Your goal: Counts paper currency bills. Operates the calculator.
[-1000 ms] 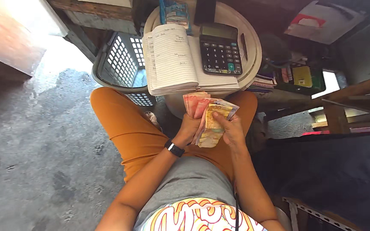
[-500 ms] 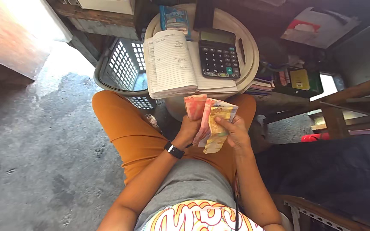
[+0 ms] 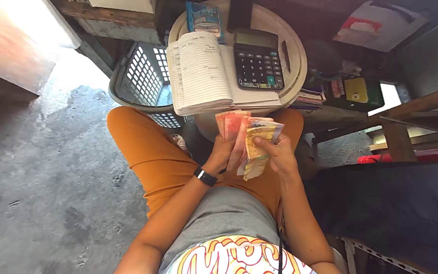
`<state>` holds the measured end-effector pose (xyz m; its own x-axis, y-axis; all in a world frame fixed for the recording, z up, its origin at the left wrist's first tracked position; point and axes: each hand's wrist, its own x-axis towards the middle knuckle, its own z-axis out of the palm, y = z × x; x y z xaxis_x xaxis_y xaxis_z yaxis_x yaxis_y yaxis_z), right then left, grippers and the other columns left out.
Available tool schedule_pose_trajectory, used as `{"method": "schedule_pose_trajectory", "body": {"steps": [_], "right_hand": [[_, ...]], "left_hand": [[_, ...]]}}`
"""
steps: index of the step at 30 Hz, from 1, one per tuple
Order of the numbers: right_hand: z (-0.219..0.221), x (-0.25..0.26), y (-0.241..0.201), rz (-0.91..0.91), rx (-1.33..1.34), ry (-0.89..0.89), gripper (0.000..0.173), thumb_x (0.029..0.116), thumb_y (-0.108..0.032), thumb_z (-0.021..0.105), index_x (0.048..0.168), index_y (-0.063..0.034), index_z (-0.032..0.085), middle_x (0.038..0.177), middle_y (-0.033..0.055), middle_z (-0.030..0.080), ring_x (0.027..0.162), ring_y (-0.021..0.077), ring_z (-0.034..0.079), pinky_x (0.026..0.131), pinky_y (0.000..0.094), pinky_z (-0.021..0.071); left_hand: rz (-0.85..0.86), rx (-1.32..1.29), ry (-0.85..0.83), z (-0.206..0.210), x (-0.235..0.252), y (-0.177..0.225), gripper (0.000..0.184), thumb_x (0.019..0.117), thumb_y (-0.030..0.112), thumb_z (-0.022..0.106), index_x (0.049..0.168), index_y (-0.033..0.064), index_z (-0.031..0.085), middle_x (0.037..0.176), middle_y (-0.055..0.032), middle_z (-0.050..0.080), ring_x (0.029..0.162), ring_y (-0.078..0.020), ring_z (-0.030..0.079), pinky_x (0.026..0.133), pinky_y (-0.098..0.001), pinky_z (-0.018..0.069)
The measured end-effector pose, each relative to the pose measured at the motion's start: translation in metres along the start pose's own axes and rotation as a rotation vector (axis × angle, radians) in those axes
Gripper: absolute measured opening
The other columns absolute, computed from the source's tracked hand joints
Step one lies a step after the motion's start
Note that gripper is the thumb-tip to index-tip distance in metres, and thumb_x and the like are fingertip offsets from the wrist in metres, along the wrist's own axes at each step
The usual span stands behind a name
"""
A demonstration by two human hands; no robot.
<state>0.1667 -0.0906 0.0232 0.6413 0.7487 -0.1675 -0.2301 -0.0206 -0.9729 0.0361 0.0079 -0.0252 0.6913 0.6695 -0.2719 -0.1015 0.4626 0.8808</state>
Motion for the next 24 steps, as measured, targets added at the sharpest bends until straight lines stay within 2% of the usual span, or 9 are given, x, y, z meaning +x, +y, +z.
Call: {"method": "schedule_pose_trajectory", "body": {"steps": [2, 4, 7, 10, 12, 17, 19, 21, 24], "right_hand": [[0.007, 0.005, 0.004, 0.055, -0.029, 0.059, 0.021, 0.0863, 0.013, 0.071, 0.104, 0.0008, 0.066, 0.086, 0.0031, 0.074, 0.074, 0.0093, 0.071, 0.071, 0.0272, 0.0625], [0.005, 0.006, 0.017, 0.103, -0.062, 0.08, 0.023, 0.0876, 0.009, 0.072, 0.109, 0.0035, 0.065, 0.089, 0.0064, 0.073, 0.077, 0.0116, 0.071, 0.073, 0.0297, 0.0621], [0.005, 0.008, 0.034, 0.149, -0.072, 0.069, 0.036, 0.0898, 0.004, 0.07, 0.123, 0.01, 0.058, 0.1, 0.0141, 0.071, 0.086, 0.0155, 0.071, 0.08, 0.0326, 0.0616], [0.017, 0.015, 0.044, 0.177, 0.041, 0.069, 0.037, 0.092, 0.003, 0.068, 0.126, 0.0106, 0.056, 0.102, 0.0167, 0.071, 0.087, 0.0181, 0.071, 0.081, 0.0356, 0.0611], [0.023, 0.02, 0.054, 0.174, 0.094, 0.045, 0.033, 0.0932, 0.002, 0.068, 0.124, 0.0097, 0.058, 0.099, 0.0164, 0.072, 0.085, 0.0187, 0.072, 0.08, 0.037, 0.0617], [0.036, 0.018, 0.068, 0.176, 0.08, 0.061, 0.032, 0.0921, 0.002, 0.07, 0.12, 0.0112, 0.059, 0.099, 0.0179, 0.071, 0.085, 0.0195, 0.07, 0.081, 0.0375, 0.0603], [0.037, 0.018, 0.074, 0.175, 0.066, 0.074, 0.032, 0.092, 0.002, 0.07, 0.121, 0.0108, 0.059, 0.1, 0.0176, 0.071, 0.086, 0.0183, 0.069, 0.081, 0.036, 0.0597], [0.036, 0.022, 0.081, 0.171, 0.072, 0.078, 0.034, 0.0927, 0.003, 0.069, 0.123, 0.0103, 0.058, 0.102, 0.0172, 0.07, 0.086, 0.0173, 0.069, 0.081, 0.0346, 0.0592], [0.032, 0.026, 0.084, 0.162, 0.062, 0.093, 0.041, 0.0958, 0.001, 0.066, 0.133, 0.0103, 0.051, 0.111, 0.0198, 0.067, 0.093, 0.0189, 0.067, 0.084, 0.0359, 0.0586]], "left_hand": [[-0.015, 0.017, 0.022, 0.003, 0.001, 0.0, 0.015, 0.0993, 0.004, 0.058, 0.111, 0.0131, 0.06, 0.082, 0.0034, 0.069, 0.067, -0.0035, 0.066, 0.06, -0.0223, 0.0571], [-0.064, 0.052, 0.072, 0.006, 0.003, -0.005, 0.019, 0.0973, 0.003, 0.061, 0.115, 0.0073, 0.059, 0.085, -0.0014, 0.069, 0.071, -0.0077, 0.067, 0.064, -0.0268, 0.0583], [-0.104, 0.197, 0.102, 0.005, 0.005, -0.003, 0.032, 0.0997, 0.007, 0.06, 0.128, -0.0075, 0.053, 0.1, -0.013, 0.067, 0.086, -0.015, 0.067, 0.079, -0.035, 0.0589], [-0.087, 0.299, 0.111, -0.005, 0.01, 0.002, 0.031, 0.1022, 0.011, 0.057, 0.126, -0.0083, 0.056, 0.1, -0.0152, 0.067, 0.087, -0.0174, 0.067, 0.081, -0.0381, 0.0578], [-0.066, 0.327, 0.124, -0.013, 0.01, 0.003, 0.027, 0.1017, 0.01, 0.058, 0.122, -0.0086, 0.057, 0.093, -0.0135, 0.066, 0.08, -0.0161, 0.065, 0.075, -0.0369, 0.0572], [-0.044, 0.332, 0.147, -0.03, 0.004, -0.004, 0.035, 0.1055, 0.016, 0.054, 0.127, -0.0118, 0.053, 0.101, -0.0197, 0.066, 0.087, -0.0207, 0.065, 0.083, -0.0414, 0.0566], [-0.037, 0.302, 0.133, -0.034, 0.006, -0.011, 0.036, 0.1058, 0.016, 0.053, 0.131, -0.0098, 0.051, 0.103, -0.0179, 0.065, 0.088, -0.0181, 0.065, 0.083, -0.0388, 0.0567], [-0.069, 0.307, 0.129, -0.039, 0.012, -0.017, 0.033, 0.1033, 0.011, 0.056, 0.13, -0.0082, 0.052, 0.1, -0.0157, 0.065, 0.084, -0.0165, 0.064, 0.079, -0.0372, 0.0564], [-0.097, 0.32, 0.08, -0.052, 0.019, -0.021, 0.033, 0.1049, 0.017, 0.055, 0.129, -0.0063, 0.055, 0.101, -0.0134, 0.065, 0.085, -0.0147, 0.063, 0.079, -0.0352, 0.0556]]}}
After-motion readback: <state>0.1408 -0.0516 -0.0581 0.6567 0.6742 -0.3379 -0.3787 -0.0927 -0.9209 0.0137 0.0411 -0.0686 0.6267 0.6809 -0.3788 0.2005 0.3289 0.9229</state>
